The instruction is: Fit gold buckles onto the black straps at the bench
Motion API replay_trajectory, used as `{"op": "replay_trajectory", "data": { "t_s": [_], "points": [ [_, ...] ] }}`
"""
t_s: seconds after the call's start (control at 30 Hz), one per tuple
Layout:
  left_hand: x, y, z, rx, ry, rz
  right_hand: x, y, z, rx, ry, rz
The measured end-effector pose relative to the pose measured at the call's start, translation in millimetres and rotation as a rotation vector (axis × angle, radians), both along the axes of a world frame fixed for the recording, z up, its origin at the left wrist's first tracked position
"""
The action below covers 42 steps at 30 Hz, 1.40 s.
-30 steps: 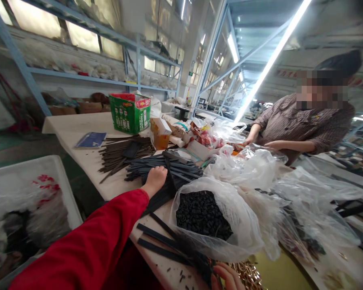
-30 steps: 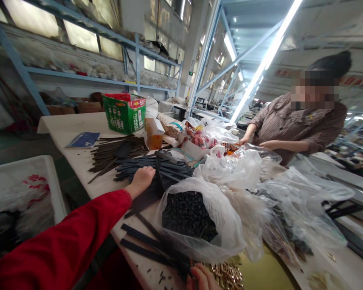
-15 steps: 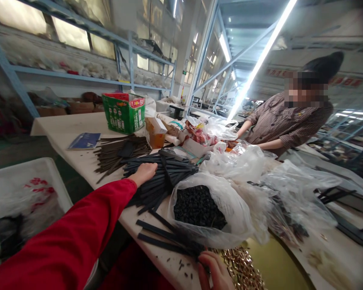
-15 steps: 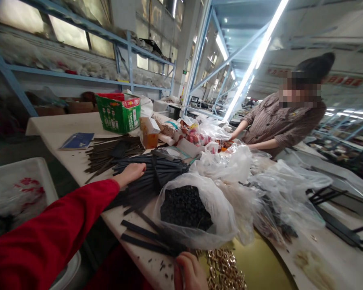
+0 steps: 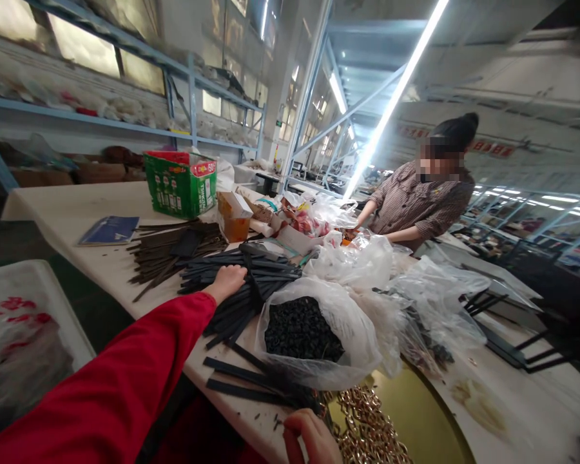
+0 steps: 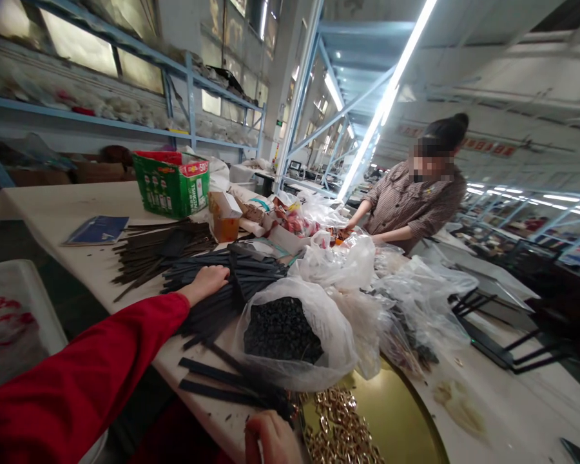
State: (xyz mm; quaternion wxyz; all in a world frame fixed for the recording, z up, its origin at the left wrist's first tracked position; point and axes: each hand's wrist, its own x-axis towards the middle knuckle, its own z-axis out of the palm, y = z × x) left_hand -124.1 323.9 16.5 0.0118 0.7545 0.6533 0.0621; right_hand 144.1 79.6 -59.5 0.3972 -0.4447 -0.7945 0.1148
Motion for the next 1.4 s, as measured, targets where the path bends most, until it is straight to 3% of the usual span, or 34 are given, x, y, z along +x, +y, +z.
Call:
{"op": "replay_trajectory", "data": {
  "t_s": [0.13, 0.23, 0.33, 0.43, 0.5, 0.57, 0.63, 0.73, 0.83, 0.9, 0.93, 0.97, 1.13, 1.4],
  "points": [
    [-4.1, -5.4, 12.4, -0.071, -0.125, 0.011, 2.1, -2.2, 2.2, -0.108, 0.016, 0.036],
    [-9.0, -35.5, 21.1, -0.177, -0.271, 0.009, -1.2, -6.6, 13.0, -0.25, 0.093, 0.006],
    [-12.9, -97.6, 19.9, -0.342, -0.438, -0.009, -7.4, -8.7, 23.9, -0.505, 0.297, -0.063],
    [-13.9, -177.7, 9.8, -0.476, -0.594, -0.009, -15.3, -4.1, 31.2, -0.847, 0.568, -0.016],
    [-10.5, -226.5, 3.3, -0.695, -0.917, 0.005, -20.4, 1.8, 33.8, -1.028, 0.752, 0.053],
    [-2.1, -261.5, 0.7, -0.885, -1.045, 0.026, -24.8, 7.4, 35.0, -1.076, 0.894, 0.061],
    [11.6, -278.1, 1.9, -1.018, -1.074, 0.04, -28.4, 11.0, 35.9, -1.027, 0.957, 0.008],
    [38.8, -270.8, 5.2, -1.114, -1.149, 0.014, -30.5, 15.1, 38.7, -1.009, 0.871, -0.002],
    [65.3, -243.2, 4.3, -1.102, -1.306, 0.044, -20.8, 31.3, 43.7, -0.971, 0.569, 0.044],
    [77.3, -225.2, 2.0, -1.063, -1.378, 0.089, -5.5, 55.2, 46.2, -0.78, 0.275, -0.044],
    [81.1, -217.8, 1.0, -1.052, -1.404, 0.108, 3.6, 70.6, 46.4, -0.611, 0.076, -0.142],
    [83.5, -211.7, 0.4, -1.045, -1.427, 0.124, 12.6, 87.1, 45.5, -0.54, 0.005, -0.202],
    [83.8, -196.1, 0.5, -1.032, -1.48, 0.203, 33.5, 151.1, 28.9, -0.481, -0.224, -0.279],
    [80.3, -191.3, -12.4, -1.055, -1.478, 0.236, 29.4, 154.7, 15.8, -0.497, -0.309, -0.268]
  ]
}}
